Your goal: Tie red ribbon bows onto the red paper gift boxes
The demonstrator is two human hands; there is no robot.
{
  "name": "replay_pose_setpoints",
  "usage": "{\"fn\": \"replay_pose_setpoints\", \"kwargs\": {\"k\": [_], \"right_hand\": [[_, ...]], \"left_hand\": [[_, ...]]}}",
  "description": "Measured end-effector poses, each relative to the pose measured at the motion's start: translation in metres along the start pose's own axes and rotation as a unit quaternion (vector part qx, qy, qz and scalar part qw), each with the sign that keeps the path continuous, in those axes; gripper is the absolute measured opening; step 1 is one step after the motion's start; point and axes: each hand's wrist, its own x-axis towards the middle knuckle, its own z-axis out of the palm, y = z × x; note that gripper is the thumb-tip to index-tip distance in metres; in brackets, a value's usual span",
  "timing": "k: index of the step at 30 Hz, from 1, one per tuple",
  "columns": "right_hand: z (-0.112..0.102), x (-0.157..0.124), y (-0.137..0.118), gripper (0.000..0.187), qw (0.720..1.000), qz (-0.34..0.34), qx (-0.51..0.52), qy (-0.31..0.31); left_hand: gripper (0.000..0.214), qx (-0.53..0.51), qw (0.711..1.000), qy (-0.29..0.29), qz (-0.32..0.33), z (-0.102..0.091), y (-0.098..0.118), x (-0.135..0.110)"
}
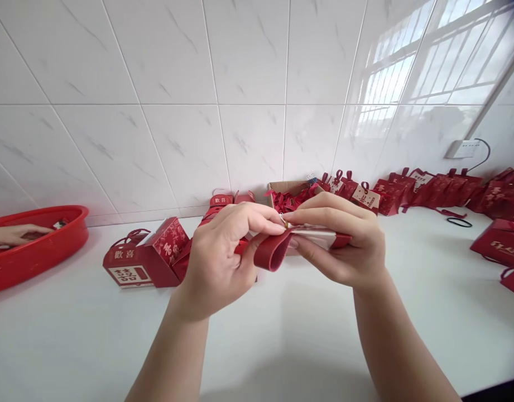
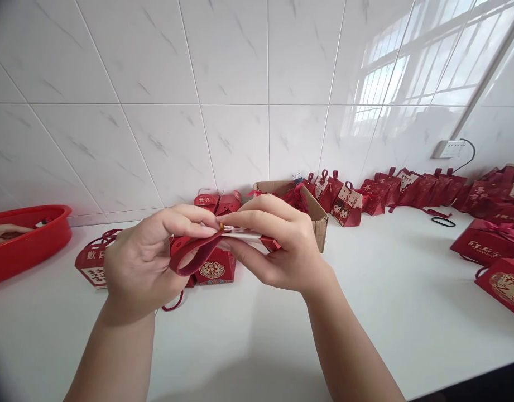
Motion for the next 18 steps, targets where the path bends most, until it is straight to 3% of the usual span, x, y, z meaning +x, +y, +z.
{"fn": "replay_pose_setpoints", "kwargs": {"k": [8, 18], "right_hand": [[-0.001, -0.001, 0.004, 0.022, 1.000, 0.000, 0.023, -0.011], [0.011, -0.006, 0.016, 0.020, 0.999, -0.006, 0.046, 0.010]], "left_hand": [[0.024, -0.008, 1.000, -0.005, -0.016, 0.002, -0.002, 0.001], [0.033, -0.023, 0.988, 0.013, -0.151, 0.000, -0.006, 0.001]]}}
